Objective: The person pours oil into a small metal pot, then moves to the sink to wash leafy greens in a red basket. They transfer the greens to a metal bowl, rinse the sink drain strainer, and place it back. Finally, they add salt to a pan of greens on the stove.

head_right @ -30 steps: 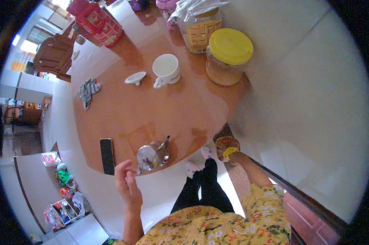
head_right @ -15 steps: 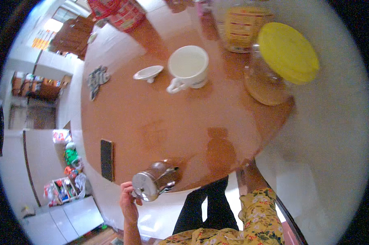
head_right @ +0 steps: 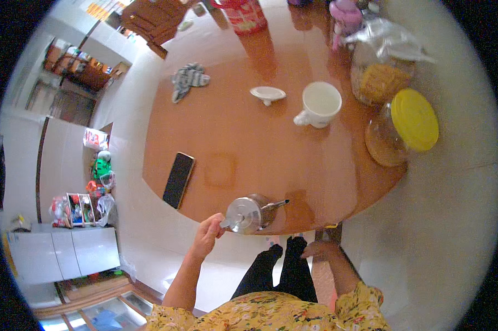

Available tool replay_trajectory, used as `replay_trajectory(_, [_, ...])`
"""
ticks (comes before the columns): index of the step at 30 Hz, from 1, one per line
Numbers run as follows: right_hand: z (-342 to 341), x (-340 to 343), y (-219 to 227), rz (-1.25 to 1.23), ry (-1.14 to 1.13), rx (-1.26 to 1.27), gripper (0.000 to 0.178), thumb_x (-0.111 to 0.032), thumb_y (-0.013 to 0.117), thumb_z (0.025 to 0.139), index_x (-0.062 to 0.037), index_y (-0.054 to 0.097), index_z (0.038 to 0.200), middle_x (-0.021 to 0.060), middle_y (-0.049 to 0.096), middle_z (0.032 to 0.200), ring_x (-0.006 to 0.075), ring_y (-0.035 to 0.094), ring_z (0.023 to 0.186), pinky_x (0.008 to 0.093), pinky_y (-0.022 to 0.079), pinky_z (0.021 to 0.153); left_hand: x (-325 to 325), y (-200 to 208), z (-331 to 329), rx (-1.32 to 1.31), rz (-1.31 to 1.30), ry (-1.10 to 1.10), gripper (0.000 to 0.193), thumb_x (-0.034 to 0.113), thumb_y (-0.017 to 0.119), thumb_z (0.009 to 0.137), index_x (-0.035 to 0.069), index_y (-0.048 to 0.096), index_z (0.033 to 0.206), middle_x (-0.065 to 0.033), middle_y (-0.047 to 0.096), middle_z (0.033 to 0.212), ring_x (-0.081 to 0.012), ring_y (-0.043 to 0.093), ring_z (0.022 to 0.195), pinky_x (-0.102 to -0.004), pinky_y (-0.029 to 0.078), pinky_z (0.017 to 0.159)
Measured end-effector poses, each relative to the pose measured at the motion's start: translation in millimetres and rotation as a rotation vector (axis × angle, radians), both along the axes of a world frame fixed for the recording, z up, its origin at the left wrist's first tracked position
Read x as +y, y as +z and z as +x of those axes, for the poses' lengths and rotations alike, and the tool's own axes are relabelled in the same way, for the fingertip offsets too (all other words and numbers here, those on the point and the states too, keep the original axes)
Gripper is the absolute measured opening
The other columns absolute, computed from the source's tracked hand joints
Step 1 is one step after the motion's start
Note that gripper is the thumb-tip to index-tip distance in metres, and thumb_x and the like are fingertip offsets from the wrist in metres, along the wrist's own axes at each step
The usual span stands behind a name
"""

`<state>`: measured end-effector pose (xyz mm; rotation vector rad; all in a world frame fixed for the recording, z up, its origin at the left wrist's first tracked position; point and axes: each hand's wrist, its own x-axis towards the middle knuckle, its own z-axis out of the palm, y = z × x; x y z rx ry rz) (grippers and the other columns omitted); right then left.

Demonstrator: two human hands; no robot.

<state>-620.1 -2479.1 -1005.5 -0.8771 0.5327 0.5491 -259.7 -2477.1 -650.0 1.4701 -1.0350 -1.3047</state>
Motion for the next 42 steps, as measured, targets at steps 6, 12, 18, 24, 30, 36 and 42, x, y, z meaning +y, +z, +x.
replay_trajectory(6, [94, -89, 381, -0.836, 0.055, -0.33, 0.024, -0.024, 0.054, 0.08, -0.0022, 0.059, 0.089, 0.0114, 0.06, 0.08, 0.0195, 0.056, 0.074, 0.0298, 0.044, 0.066, 16, -13, -10, 0.046, -0.022, 0.093, 0.035, 0.034, 0.037, 0.091, 0.007, 0.042, 0.07, 0.0046, 0.033, 0.066, -0.0066, 0.032, 0.063, -0.0207, 0.03, 0.055])
replay_trajectory(12, [150, -109, 503, -1.376, -0.216, -0.371, 0.012, -0.014, 0.058, 0.074, -0.0023, 0.058, 0.079, 0.0118, 0.058, 0.076, 0.0269, 0.057, 0.073, 0.0347, 0.045, 0.063, 54, -2, -18, 0.005, -0.098, 0.207, 0.034, 0.032, 0.036, 0.091, 0.005, 0.041, 0.071, 0.0038, 0.033, 0.064, -0.0074, 0.032, 0.062, -0.022, 0.031, 0.055])
replay_trajectory(18, [216, -69, 486, -1.58, 0.188, -0.659, 0.014, -0.013, 0.05, 0.077, -0.0004, 0.055, 0.075, 0.0172, 0.055, 0.073, 0.034, 0.055, 0.073, 0.0412, 0.044, 0.065, 110, 6, -17, 0.021, -0.174, 0.401, 0.036, 0.035, 0.036, 0.091, 0.006, 0.04, 0.069, 0.0044, 0.033, 0.065, -0.0076, 0.032, 0.061, -0.0228, 0.03, 0.054])
replay_trajectory(24, [272, 8, 508, -1.454, 0.414, -0.664, 0.016, -0.014, 0.046, 0.08, -0.0008, 0.055, 0.078, 0.0186, 0.056, 0.078, 0.0341, 0.054, 0.078, 0.0414, 0.043, 0.069, 190, 4, 6, 0.041, -0.167, 0.545, 0.035, 0.034, 0.036, 0.091, 0.009, 0.04, 0.068, 0.0048, 0.032, 0.063, -0.0072, 0.031, 0.059, -0.022, 0.028, 0.052])
replay_trajectory(30, [332, 96, 529, -1.287, 0.428, -0.823, 0.018, -0.018, 0.047, 0.081, -0.0028, 0.056, 0.084, 0.017, 0.057, 0.08, 0.0335, 0.054, 0.079, 0.0398, 0.043, 0.067, 303, 35, 37, -0.026, -0.075, 0.808, 0.035, 0.034, 0.035, 0.091, 0.005, 0.042, 0.071, 0.0043, 0.035, 0.064, -0.007, 0.033, 0.061, -0.0222, 0.028, 0.053])
replay_trajectory(36, [411, 202, 528, -0.87, 0.747, -0.98, 0.02, -0.022, 0.047, 0.083, -0.0042, 0.056, 0.086, 0.0172, 0.057, 0.078, 0.0352, 0.054, 0.074, 0.0403, 0.043, 0.064, 432, 28, 57, 0.016, -0.133, 1.141, 0.032, 0.029, 0.037, 0.092, 0.007, 0.041, 0.069, 0.0044, 0.033, 0.063, -0.0058, 0.03, 0.059, -0.0214, 0.028, 0.052])
replay_trajectory(42, [511, 291, 512, -0.833, 0.91, -1.043, 0.016, -0.018, 0.055, 0.079, -0.0026, 0.06, 0.08, 0.0138, 0.058, 0.068, 0.0269, 0.056, 0.06, 0.0324, 0.044, 0.054, 528, 28, 89, -0.033, -0.193, 1.497, 0.031, 0.026, 0.036, 0.092, 0.006, 0.04, 0.068, 0.0045, 0.031, 0.063, -0.0056, 0.028, 0.06, -0.0209, 0.027, 0.053])
